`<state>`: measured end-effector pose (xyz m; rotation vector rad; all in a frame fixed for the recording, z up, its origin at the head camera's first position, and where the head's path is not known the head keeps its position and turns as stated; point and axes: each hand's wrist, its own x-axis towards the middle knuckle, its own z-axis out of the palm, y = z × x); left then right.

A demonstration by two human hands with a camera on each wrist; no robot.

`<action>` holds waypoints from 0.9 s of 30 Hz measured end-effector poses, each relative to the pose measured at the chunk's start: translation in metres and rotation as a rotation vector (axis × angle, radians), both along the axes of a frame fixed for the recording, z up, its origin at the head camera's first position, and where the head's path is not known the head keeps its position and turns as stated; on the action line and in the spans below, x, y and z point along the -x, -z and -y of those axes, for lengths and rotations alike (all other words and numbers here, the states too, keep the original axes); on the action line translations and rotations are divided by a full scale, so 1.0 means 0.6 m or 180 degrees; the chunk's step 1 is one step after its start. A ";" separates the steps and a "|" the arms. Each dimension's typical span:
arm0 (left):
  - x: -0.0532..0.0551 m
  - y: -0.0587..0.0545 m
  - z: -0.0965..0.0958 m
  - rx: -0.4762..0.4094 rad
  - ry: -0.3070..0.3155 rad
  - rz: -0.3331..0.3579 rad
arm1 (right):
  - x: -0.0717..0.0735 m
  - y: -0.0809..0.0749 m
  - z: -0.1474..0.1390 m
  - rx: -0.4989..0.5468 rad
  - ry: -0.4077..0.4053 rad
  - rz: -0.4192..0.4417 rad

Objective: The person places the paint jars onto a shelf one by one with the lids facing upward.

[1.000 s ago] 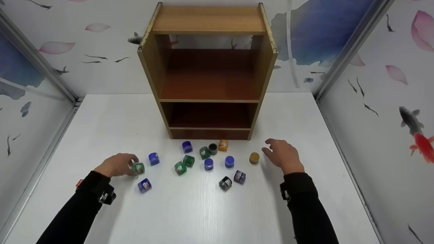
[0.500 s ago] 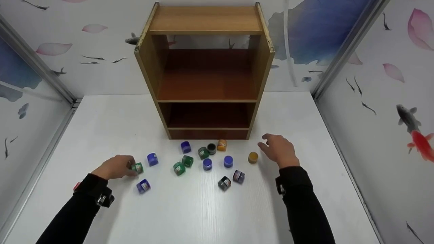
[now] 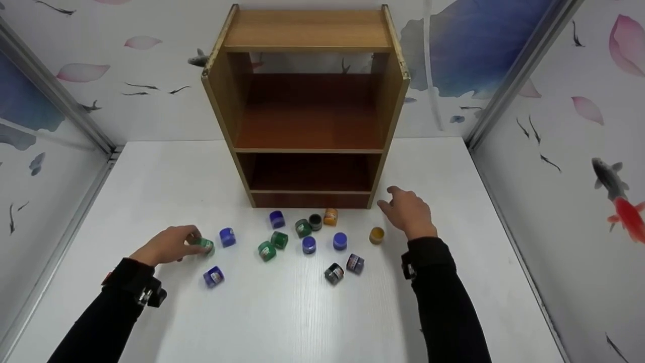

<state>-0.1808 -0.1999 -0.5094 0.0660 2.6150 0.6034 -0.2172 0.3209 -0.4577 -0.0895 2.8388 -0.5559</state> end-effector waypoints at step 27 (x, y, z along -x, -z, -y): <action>0.001 -0.050 -0.020 -0.0155 0.0266 -0.0355 | 0.064 -0.056 0.041 0.0202 0.0278 -0.0423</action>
